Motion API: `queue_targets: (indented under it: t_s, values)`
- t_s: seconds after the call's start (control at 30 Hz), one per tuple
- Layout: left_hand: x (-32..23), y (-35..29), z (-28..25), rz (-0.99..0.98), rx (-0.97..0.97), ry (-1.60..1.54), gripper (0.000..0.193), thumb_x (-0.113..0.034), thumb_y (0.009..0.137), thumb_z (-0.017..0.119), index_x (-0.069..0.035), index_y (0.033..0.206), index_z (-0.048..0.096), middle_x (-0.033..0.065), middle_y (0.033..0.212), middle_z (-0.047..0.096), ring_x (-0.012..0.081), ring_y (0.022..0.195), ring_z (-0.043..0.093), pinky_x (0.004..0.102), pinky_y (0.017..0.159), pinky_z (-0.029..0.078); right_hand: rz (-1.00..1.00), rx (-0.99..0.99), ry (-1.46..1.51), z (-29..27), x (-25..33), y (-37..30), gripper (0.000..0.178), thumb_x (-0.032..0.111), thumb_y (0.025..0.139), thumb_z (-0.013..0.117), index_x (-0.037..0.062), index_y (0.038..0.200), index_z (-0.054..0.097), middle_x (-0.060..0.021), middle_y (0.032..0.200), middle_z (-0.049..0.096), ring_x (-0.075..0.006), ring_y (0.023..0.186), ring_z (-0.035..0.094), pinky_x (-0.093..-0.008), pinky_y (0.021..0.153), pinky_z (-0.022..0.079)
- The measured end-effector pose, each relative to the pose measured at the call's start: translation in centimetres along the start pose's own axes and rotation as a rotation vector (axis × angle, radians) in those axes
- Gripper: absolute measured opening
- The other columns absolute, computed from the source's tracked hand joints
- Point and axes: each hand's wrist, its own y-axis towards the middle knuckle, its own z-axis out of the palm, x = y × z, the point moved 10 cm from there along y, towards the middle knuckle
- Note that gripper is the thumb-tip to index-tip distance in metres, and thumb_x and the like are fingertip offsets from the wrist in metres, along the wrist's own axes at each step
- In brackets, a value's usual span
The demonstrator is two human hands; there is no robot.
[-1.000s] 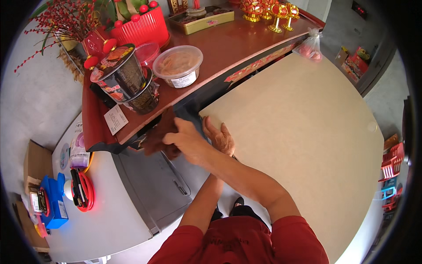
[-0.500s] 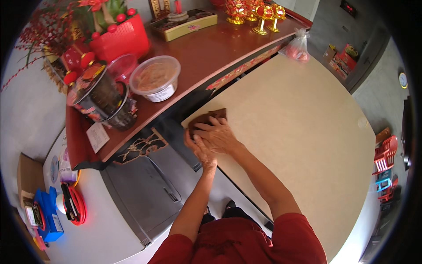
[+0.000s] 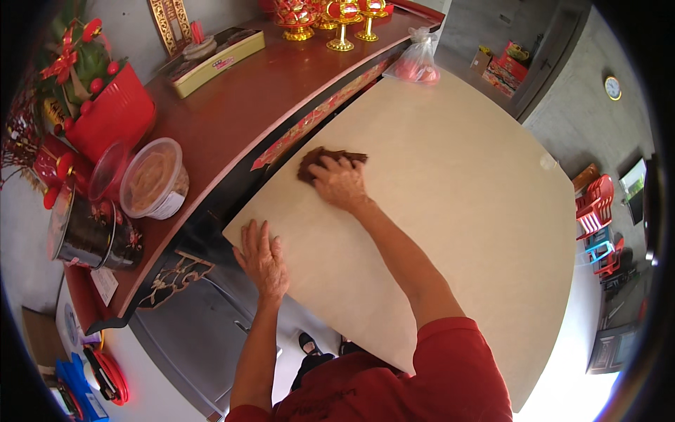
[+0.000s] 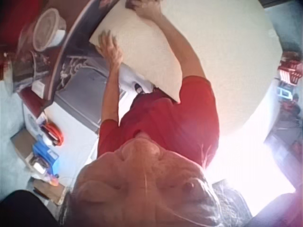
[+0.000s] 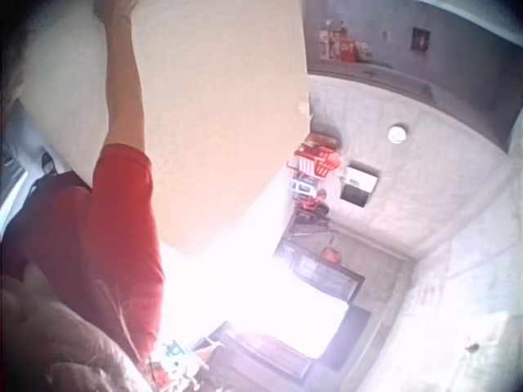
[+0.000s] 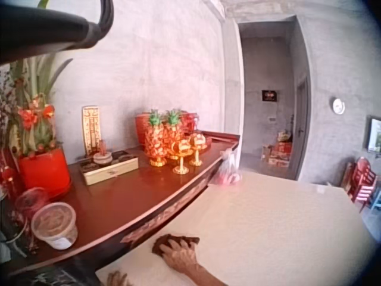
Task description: The person wipes a large, light-colored table surface with a dark cloth. They move a plastic container and a bag of fruit to clear the workspace, then wipe the table top and edges. The person continues wiping the surface thoroughly, moving the bag of fruit again to clean underneath it.
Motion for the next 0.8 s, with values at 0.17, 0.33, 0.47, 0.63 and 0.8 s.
queue_targets:
  t_s: [0.17,0.33,0.47,0.63,0.8]
  values:
    - [0.0,-0.1,-0.7,-0.030,-0.024,-0.009,0.043,-0.035,0.100,0.046,-0.016,0.137,0.051,0.0067,0.149,0.040,0.0281,0.143,0.028,0.0573,0.116,0.012,0.231,0.047,-0.095,-2.0,-9.7,-1.5,0.037,0.030,0.081,0.066,0.0293,0.118,0.065,-0.0067,0.123,0.062,-0.0316,0.110,0.059,-0.0606,0.097,0.038]
    - [-0.1,-0.1,-1.0,-0.050,0.004,-0.050,0.042,-0.033,0.098,0.048,-0.015,0.136,0.052,0.0072,0.149,0.040,0.0286,0.143,0.028,0.0570,0.115,0.013,0.430,0.046,-0.127,-4.3,-17.1,-4.8,0.032,0.029,0.081,0.063,0.0315,0.113,0.067,-0.0064,0.122,0.062,-0.0341,0.113,0.057,-0.0659,0.099,0.034]
    - [-0.5,0.1,-1.2,-0.035,-0.018,-0.065,0.042,-0.034,0.098,0.049,-0.015,0.135,0.053,0.0078,0.148,0.041,0.0295,0.141,0.030,0.0570,0.115,0.015,0.366,0.089,-0.118,-4.4,-11.9,-6.3,0.033,0.027,0.080,0.063,0.0332,0.113,0.067,-0.0072,0.118,0.061,-0.0369,0.113,0.054,-0.0682,0.099,0.031]
    - [-0.7,0.1,-1.2,0.001,-0.060,-0.013,0.043,-0.034,0.096,0.051,-0.015,0.135,0.052,0.0081,0.146,0.043,0.0300,0.140,0.032,0.0571,0.114,0.016,0.084,0.095,0.042,-7.3,1.1,-9.9,0.035,0.023,0.079,0.063,0.0302,0.113,0.068,-0.0059,0.116,0.060,-0.0370,0.107,0.054,-0.0676,0.094,0.035]
    - [-0.2,0.3,-0.1,0.011,-0.038,0.095,0.046,-0.034,0.094,0.054,-0.015,0.136,0.050,0.0082,0.148,0.040,0.0297,0.141,0.030,0.0570,0.113,0.020,-0.135,0.158,0.122,-13.4,8.9,-17.0,0.034,0.024,0.079,0.064,0.0240,0.113,0.065,-0.0088,0.114,0.058,-0.0372,0.105,0.053,-0.0661,0.095,0.035]
